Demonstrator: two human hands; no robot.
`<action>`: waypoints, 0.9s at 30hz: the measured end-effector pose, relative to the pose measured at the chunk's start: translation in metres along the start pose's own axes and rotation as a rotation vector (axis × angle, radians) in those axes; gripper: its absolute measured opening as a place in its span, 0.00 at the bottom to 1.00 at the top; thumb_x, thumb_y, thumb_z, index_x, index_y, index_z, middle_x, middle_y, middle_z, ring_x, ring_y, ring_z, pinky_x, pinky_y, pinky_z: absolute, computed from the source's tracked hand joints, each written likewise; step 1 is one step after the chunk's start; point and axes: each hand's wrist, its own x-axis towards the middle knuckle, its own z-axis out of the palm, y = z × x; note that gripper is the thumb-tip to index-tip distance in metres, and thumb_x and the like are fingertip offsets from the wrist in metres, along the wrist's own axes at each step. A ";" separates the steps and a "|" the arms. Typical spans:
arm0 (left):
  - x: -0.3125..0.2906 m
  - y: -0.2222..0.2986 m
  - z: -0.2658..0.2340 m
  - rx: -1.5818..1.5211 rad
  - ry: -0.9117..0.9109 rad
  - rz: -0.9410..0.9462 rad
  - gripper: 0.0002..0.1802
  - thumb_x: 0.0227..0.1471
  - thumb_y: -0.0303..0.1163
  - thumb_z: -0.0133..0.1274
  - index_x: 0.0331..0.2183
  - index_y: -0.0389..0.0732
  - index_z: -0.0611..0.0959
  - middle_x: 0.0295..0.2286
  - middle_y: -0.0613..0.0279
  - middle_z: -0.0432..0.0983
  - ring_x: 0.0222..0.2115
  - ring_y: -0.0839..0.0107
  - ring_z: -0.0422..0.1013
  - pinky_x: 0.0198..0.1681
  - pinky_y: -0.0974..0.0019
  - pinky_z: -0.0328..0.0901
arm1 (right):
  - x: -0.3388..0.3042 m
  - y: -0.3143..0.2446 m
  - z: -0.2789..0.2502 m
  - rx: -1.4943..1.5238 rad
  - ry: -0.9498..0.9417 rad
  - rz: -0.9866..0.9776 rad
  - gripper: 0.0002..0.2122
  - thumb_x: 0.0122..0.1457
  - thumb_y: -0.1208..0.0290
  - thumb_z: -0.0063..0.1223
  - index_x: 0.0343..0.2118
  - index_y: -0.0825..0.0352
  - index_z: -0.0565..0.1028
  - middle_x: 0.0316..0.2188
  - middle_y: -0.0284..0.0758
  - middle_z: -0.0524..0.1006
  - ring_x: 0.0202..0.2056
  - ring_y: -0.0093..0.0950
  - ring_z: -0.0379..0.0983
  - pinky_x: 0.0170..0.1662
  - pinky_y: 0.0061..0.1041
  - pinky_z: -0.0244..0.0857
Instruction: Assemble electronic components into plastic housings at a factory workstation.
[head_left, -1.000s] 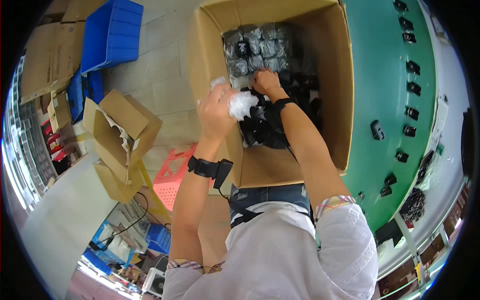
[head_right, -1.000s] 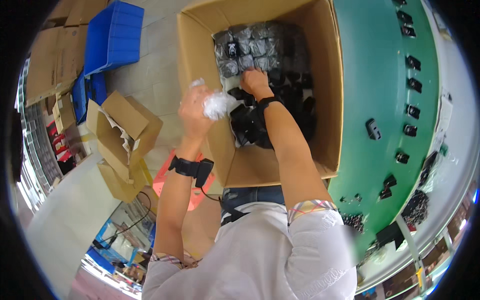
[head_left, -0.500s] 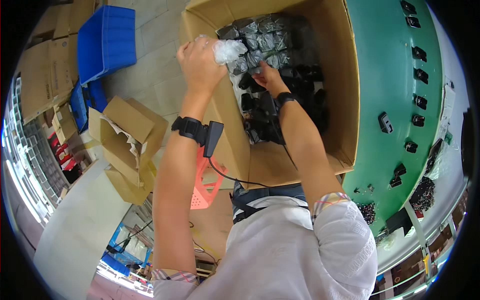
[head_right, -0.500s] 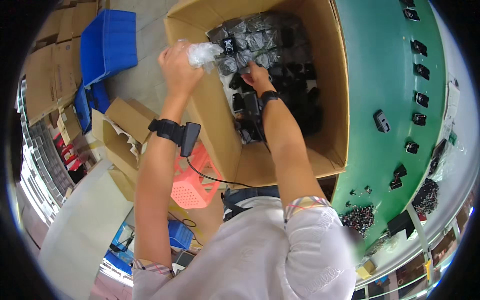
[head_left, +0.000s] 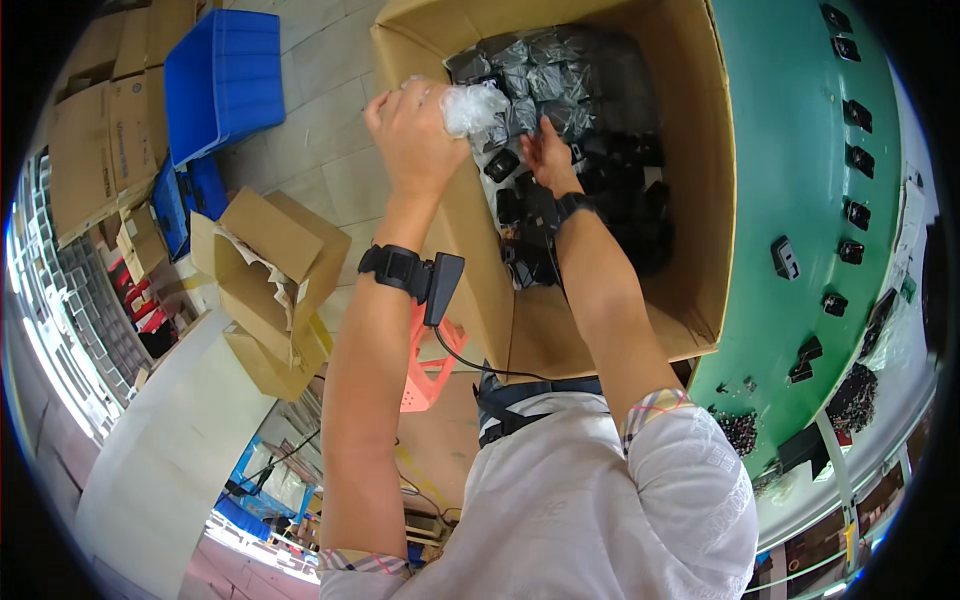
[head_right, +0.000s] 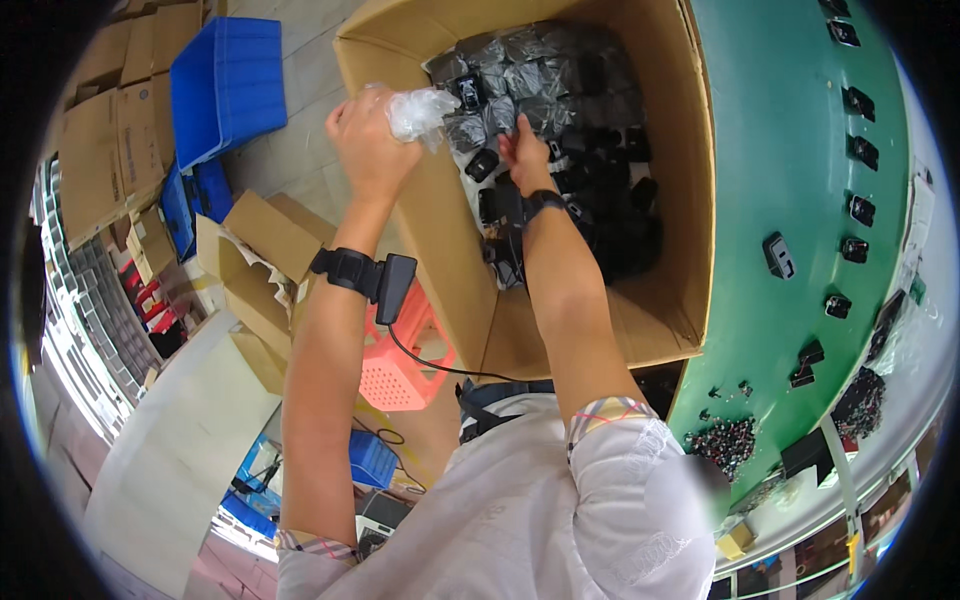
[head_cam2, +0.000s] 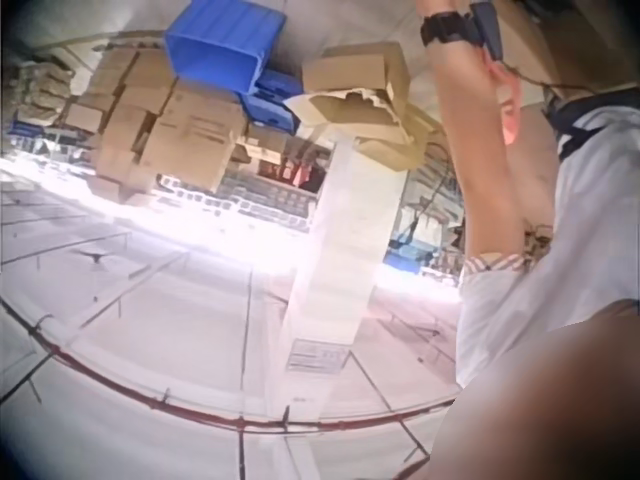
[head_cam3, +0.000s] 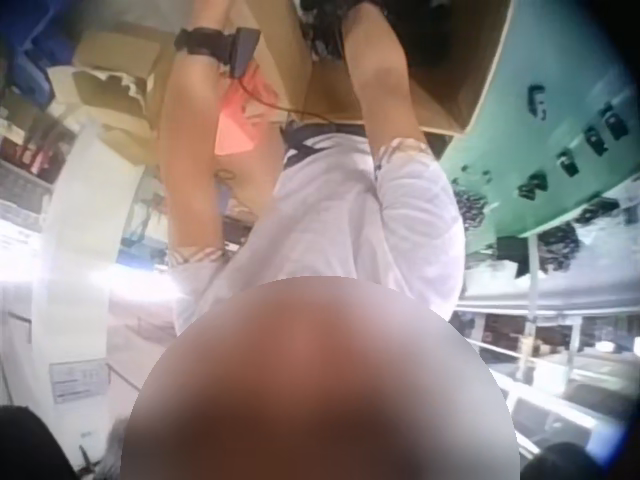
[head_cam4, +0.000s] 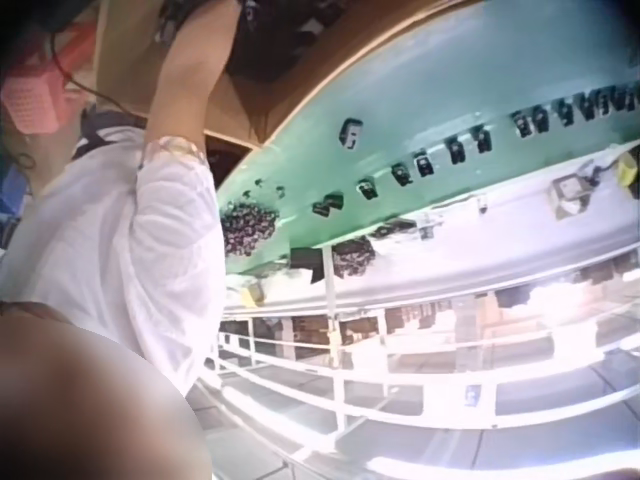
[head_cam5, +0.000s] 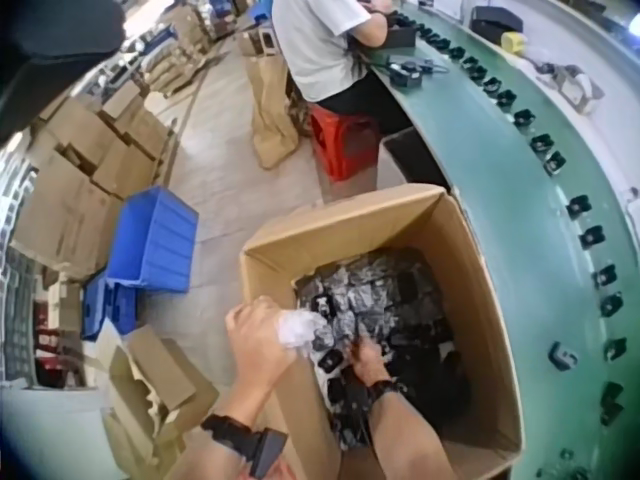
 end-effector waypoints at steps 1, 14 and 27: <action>0.000 0.001 0.001 -0.004 -0.004 0.002 0.10 0.33 0.31 0.57 0.26 0.47 0.82 0.29 0.66 0.73 0.35 0.65 0.69 0.47 0.57 0.56 | 0.005 -0.002 0.003 -0.155 -0.008 -0.049 0.19 0.55 0.54 0.57 0.33 0.70 0.72 0.26 0.35 0.76 0.27 0.28 0.76 0.26 0.23 0.70; 0.001 0.007 0.002 0.010 -0.045 0.016 0.11 0.32 0.29 0.57 0.27 0.46 0.82 0.30 0.66 0.73 0.35 0.66 0.68 0.48 0.57 0.55 | 0.013 0.009 0.007 -0.519 0.020 -0.354 0.15 0.64 0.61 0.41 0.29 0.68 0.71 0.22 0.35 0.76 0.21 0.25 0.72 0.23 0.25 0.66; 0.000 -0.001 0.003 0.006 -0.013 0.018 0.13 0.31 0.29 0.56 0.28 0.46 0.82 0.32 0.65 0.73 0.35 0.65 0.68 0.48 0.57 0.55 | -0.085 -0.039 -0.023 -0.752 -0.487 -0.283 0.16 0.62 0.63 0.47 0.45 0.70 0.75 0.39 0.32 0.76 0.42 0.23 0.70 0.45 0.26 0.67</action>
